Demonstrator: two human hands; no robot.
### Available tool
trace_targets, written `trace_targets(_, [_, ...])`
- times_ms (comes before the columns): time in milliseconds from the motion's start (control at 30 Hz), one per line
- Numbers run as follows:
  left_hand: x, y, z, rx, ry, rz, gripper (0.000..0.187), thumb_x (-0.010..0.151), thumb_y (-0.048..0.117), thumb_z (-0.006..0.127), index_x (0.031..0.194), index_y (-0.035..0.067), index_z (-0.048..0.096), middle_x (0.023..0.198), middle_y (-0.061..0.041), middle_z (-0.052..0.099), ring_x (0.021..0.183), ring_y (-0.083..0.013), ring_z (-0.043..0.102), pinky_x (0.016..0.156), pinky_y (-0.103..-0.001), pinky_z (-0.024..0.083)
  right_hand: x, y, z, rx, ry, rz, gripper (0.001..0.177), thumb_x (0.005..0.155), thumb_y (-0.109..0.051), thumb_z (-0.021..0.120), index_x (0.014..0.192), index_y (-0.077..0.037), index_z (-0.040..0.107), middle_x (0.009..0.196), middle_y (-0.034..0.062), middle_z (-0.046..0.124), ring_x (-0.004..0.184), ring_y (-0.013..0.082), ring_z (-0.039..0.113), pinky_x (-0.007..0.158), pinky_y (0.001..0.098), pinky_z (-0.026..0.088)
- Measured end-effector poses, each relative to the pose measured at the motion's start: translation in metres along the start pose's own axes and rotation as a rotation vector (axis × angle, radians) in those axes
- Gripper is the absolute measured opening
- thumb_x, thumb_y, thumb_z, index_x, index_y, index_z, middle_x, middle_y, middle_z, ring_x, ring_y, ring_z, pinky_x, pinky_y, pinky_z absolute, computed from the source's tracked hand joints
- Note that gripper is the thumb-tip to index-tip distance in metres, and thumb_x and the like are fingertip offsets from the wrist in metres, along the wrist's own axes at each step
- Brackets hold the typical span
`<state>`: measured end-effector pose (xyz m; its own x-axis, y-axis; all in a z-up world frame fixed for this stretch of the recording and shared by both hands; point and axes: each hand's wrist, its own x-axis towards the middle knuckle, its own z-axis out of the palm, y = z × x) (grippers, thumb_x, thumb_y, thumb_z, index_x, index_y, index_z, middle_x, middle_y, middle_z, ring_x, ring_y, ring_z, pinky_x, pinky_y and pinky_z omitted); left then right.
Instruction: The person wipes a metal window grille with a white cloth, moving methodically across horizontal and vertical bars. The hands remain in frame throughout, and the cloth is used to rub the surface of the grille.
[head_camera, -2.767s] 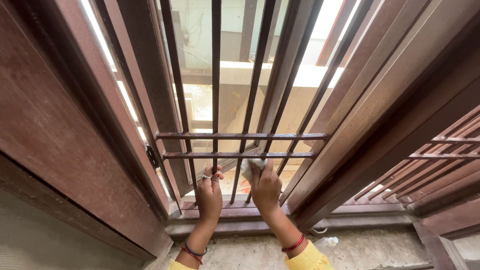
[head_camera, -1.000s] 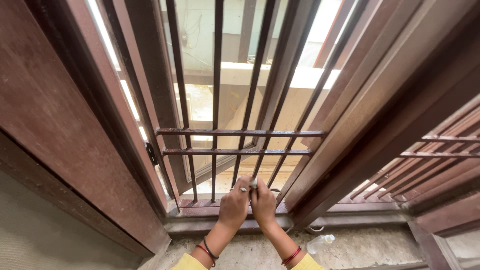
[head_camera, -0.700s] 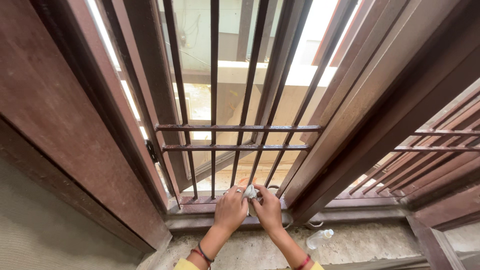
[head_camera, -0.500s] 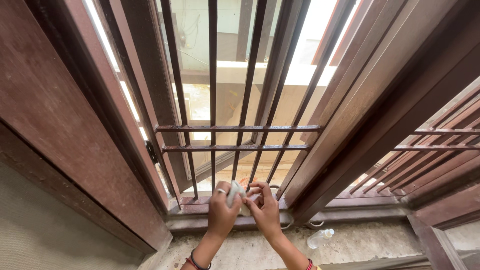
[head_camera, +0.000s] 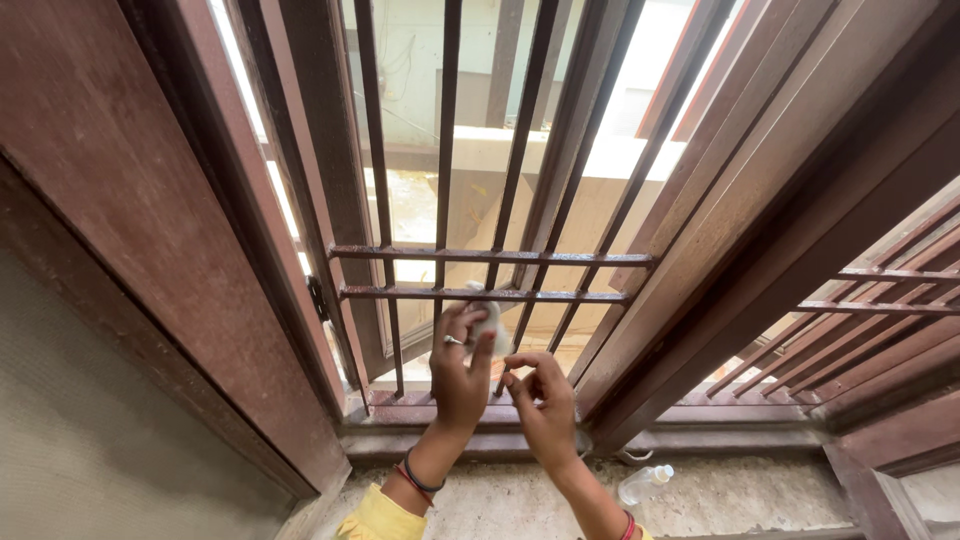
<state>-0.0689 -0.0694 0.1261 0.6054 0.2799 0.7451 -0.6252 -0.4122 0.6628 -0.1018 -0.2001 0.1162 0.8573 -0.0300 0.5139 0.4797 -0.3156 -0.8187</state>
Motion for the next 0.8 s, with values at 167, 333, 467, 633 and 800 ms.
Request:
trace_targets(167, [0.005,-0.002,0.013,-0.456,-0.012,-0.404,0.027,0.106,0.023,0.056,0.122,0.001,0.062,0.101,-0.007,0.07,0.087,-0.0136,0.064,0.075,-0.028,0.055,0.025,-0.006,-0.015,-0.102,0.075,0.134,0.025,0.094,-0.016,0.069,0.117,-0.006,0.067,0.096,0.0032,0.075,0.052,0.0075,0.063,0.044,0.0248,0.052])
trace_targets(333, [0.007,-0.005,0.032,-0.357,0.061,-0.336,0.033,0.099,0.016,0.067,0.123,-0.002,0.055,0.093,-0.007,0.07,0.084,-0.0112,0.067,0.072,-0.026,0.056,0.055,-0.013,-0.017,-0.148,0.064,0.078,0.042,0.093,-0.011,0.062,0.133,0.0,0.057,0.106,0.0093,0.075,0.056,0.0134,0.072,0.044,0.0298,0.057])
trace_targets(467, [0.019,-0.019,0.038,0.004,-0.033,-0.304,0.025,0.097,0.015,0.065,0.115,-0.001,0.068,0.087,-0.016,0.074,0.072,-0.0273,0.071,0.064,-0.037,0.054,0.075,-0.002,-0.017,-0.268,0.022,0.022,0.016,0.097,-0.005,0.061,0.111,0.002,0.067,0.075,0.0139,0.073,0.058,0.0158,0.075,0.05,0.03,0.057])
trace_targets(633, [0.025,-0.04,0.045,0.453,-0.136,0.062,0.02,0.101,0.018,0.059,0.1,-0.002,0.062,0.092,-0.021,0.069,0.071,-0.0421,0.066,0.062,-0.052,0.051,0.089,0.017,-0.014,-0.281,0.034,-0.029,0.011,0.091,0.002,0.06,0.1,0.004,0.067,0.07,0.0144,0.071,0.06,0.0183,0.075,0.052,0.0319,0.057])
trace_targets(800, [0.012,-0.061,0.051,0.462,-0.201,0.0,0.02,0.1,0.014,0.055,0.112,-0.002,0.051,0.084,-0.021,0.066,0.068,-0.0395,0.066,0.059,-0.049,0.052,0.09,0.026,-0.011,-0.196,0.025,0.019,0.015,0.09,0.004,0.059,0.102,0.005,0.067,0.071,0.013,0.072,0.06,0.0173,0.075,0.052,0.0305,0.057])
